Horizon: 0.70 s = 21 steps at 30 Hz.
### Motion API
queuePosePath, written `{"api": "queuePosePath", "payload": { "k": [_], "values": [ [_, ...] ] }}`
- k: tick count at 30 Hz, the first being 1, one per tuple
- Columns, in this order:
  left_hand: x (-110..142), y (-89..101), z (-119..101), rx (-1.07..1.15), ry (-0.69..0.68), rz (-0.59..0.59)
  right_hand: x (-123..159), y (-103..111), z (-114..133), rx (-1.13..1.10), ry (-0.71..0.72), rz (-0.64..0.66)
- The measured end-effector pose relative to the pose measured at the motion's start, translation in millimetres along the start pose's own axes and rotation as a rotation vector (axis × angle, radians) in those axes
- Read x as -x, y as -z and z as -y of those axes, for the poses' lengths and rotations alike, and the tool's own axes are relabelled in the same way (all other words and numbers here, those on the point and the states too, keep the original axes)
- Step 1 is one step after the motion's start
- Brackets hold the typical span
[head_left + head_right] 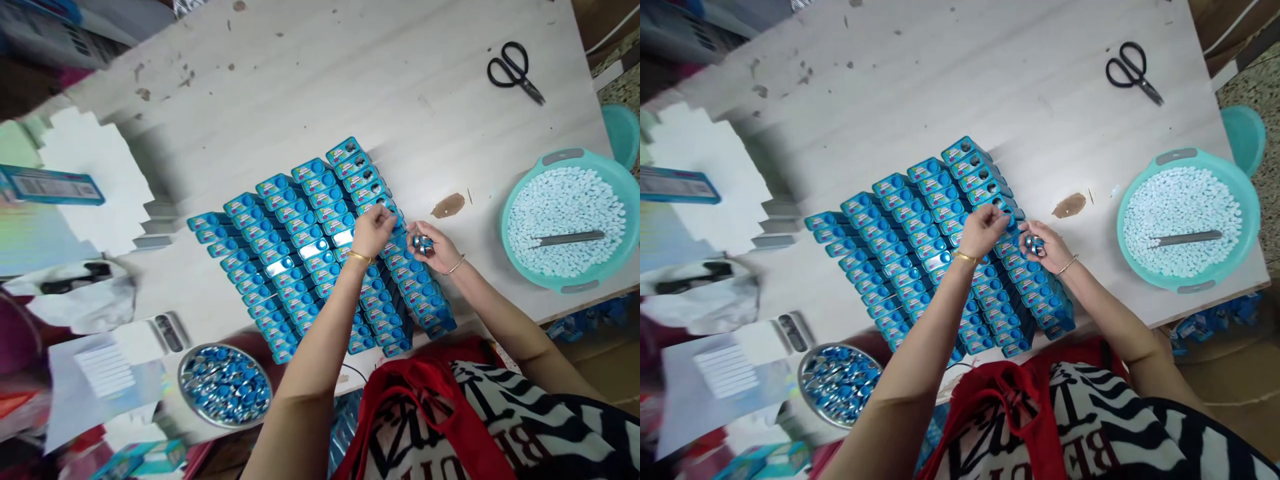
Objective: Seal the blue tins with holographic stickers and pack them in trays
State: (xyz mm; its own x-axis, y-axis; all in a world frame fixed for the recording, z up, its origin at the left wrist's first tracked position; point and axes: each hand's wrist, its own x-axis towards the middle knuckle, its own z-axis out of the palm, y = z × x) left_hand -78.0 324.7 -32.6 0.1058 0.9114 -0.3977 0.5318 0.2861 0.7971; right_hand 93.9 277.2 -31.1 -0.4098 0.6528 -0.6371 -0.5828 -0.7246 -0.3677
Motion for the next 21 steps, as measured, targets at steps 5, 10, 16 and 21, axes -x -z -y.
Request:
{"api": "queuePosePath", "payload": {
  "k": [5,10,16,21],
  "values": [
    [-36,10.1,-8,-0.609,0.232,0.010,-3,-2,5,-0.214,-0.045,-0.138],
    [-50,10.1,-7,-0.779,0.278,0.106,-3,-2,6,-0.305,-0.041,-0.101],
    [-19,10.9,-14,-0.627,0.058,0.029,0,-3,2,-0.319,-0.045,-0.097],
    [18,7.2,-24,-0.275,-0.429,0.213,-4,-9,-4,-0.319,-0.006,-0.113]
  ]
}}
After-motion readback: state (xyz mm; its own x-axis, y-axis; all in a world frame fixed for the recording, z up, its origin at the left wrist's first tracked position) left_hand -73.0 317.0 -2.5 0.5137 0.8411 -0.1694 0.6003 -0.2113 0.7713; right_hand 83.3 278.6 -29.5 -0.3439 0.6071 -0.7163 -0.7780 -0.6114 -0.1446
